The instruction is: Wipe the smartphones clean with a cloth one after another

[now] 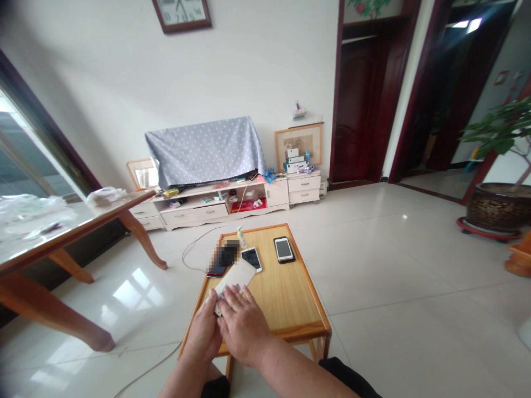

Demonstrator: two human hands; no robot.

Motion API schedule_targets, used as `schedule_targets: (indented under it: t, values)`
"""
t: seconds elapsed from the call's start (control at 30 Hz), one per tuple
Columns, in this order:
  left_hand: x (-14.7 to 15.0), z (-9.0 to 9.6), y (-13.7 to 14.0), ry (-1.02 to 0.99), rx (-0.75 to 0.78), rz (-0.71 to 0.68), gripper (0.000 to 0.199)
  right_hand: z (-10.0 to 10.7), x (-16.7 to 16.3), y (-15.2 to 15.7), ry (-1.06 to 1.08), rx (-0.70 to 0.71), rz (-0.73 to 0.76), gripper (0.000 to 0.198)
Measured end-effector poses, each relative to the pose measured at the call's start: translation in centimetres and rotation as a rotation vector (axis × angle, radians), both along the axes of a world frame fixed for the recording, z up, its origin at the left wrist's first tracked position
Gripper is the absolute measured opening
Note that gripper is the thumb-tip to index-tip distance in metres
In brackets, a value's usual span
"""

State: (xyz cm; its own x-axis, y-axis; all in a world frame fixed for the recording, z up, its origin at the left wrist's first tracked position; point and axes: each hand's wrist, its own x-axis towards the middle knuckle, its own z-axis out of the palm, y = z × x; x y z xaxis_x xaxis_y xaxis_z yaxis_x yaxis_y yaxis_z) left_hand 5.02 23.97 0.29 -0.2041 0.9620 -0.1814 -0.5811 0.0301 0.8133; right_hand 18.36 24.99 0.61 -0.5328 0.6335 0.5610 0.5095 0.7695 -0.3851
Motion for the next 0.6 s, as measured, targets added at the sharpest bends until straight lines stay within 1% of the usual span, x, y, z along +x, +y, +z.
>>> schedule_targets:
  t: [0.1,0.13,0.17,0.2,0.3,0.33,0.37,0.43,0.53,0.6]
  values:
    - [0.0,0.0,0.0,-0.009,0.039,-0.003,0.046,0.4,0.9,1.7,0.032,-0.044,-0.188,0.048]
    - [0.0,0.0,0.0,-0.01,0.041,-0.004,0.047,0.4,1.1,2.1,0.035,-0.052,-0.22,0.049]
    - [0.0,-0.1,0.0,-0.012,0.036,-0.005,0.047,0.5,1.1,2.1,0.032,-0.051,-0.214,0.049]
    - [0.0,-0.2,0.0,-0.013,0.026,-0.009,0.046,0.5,1.0,1.8,0.023,-0.041,-0.172,0.05]
    - [-0.1,-0.5,0.0,-0.009,0.0,-0.015,0.042,0.4,0.3,0.5,-0.018,-0.004,0.02,0.054]
    - [-0.1,-0.7,0.0,-0.007,0.007,-0.026,0.042,0.4,0.3,0.3,-0.027,-0.003,0.045,0.054]
    - [-0.1,-0.8,-0.1,-0.006,0.021,-0.043,0.043,0.4,0.3,0.5,-0.031,-0.011,0.034,0.053]
    - [-0.1,-0.8,-0.1,-0.005,0.049,-0.083,0.047,0.4,0.9,1.8,-0.023,-0.041,-0.067,0.05]
    - [0.1,-0.6,-0.1,0.0,0.029,-0.093,0.051,0.1,1.9,3.9,0.013,-0.086,-0.251,0.051]
    - [0.2,-0.4,0.0,0.003,0.019,-0.081,0.049,-0.3,1.8,3.9,0.028,-0.092,-0.281,0.053]
